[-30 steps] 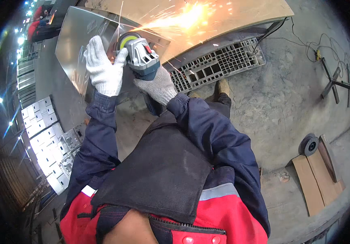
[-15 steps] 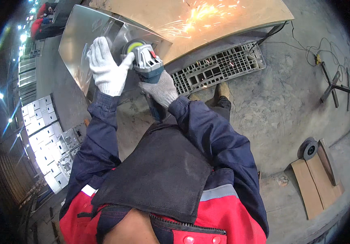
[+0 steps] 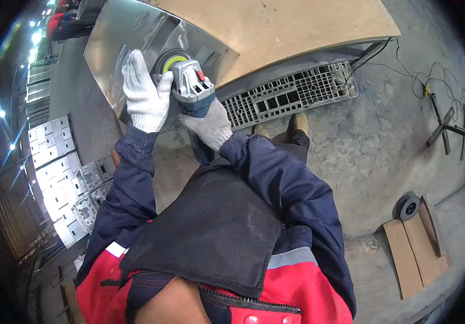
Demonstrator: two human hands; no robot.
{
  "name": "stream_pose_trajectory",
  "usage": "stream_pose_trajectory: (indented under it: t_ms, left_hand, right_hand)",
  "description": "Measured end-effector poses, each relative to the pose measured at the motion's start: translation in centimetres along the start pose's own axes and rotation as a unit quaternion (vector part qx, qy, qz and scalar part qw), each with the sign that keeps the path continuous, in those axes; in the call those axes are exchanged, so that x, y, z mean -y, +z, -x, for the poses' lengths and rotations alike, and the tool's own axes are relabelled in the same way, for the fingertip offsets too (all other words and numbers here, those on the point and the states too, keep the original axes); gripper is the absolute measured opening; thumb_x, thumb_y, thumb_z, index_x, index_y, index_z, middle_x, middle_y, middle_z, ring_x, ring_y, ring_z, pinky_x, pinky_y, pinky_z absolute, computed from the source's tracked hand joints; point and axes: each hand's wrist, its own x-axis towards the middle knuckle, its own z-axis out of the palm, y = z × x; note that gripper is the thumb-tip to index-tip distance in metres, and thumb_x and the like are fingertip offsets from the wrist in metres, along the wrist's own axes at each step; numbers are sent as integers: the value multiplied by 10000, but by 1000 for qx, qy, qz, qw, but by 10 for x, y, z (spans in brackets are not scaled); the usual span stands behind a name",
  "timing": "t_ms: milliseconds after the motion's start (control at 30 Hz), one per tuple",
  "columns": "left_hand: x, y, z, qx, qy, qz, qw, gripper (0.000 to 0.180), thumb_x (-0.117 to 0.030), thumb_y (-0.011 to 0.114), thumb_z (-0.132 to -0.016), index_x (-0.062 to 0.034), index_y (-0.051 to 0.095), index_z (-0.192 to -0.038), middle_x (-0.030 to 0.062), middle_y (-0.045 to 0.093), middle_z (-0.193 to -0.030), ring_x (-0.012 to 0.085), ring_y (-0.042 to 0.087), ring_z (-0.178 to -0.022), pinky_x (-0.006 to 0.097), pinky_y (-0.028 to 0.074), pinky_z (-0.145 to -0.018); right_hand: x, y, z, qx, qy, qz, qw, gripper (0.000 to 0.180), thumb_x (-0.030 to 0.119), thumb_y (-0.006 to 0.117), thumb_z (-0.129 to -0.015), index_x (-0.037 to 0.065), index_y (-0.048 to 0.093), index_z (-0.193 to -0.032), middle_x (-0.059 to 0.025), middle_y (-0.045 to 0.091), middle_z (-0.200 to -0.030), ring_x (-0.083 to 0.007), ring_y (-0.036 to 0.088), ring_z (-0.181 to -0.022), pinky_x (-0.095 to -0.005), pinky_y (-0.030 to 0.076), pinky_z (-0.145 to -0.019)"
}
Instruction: Grinding the edges of a metal enclosure using an angle grinder to remove burrs and smooth the surface.
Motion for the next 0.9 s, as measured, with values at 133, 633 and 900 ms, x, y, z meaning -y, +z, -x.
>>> stream_pose_trajectory:
  t_ms: [133,633,900]
  left_hand:
    - [-4,5,1,15,-9,15,1000,875,-384,679,-998,59,273,-1633,279,383,-1645,438,370,-1527,572,224,-1291]
    - [-5,5,5,23,21,-62,998,846,-355,657,-1016,39,261,-1650,262,346,-1674,411,331,-1556,571,224,-1289]
    - [-7,7,7,-11,-20,-26,999,843,-342,703,-992,38,304,-1629,268,432,-1621,438,432,-1491,581,278,-1268]
  right_hand:
    - [-3,-3,-1,13,-39,40,998,559,240,879,-821,28,655,-1288,-117,728,-1146,-247,691,-1049,-397,552,-945]
    - [-10,-8,-3,6,-109,116,987,493,179,834,-837,65,686,-1293,-119,726,-1195,-248,692,-1085,-383,544,-975]
    - [-7,-9,-6,37,-32,115,992,679,270,837,-796,37,582,-1381,-189,649,-1329,-339,645,-1242,-410,520,-1050]
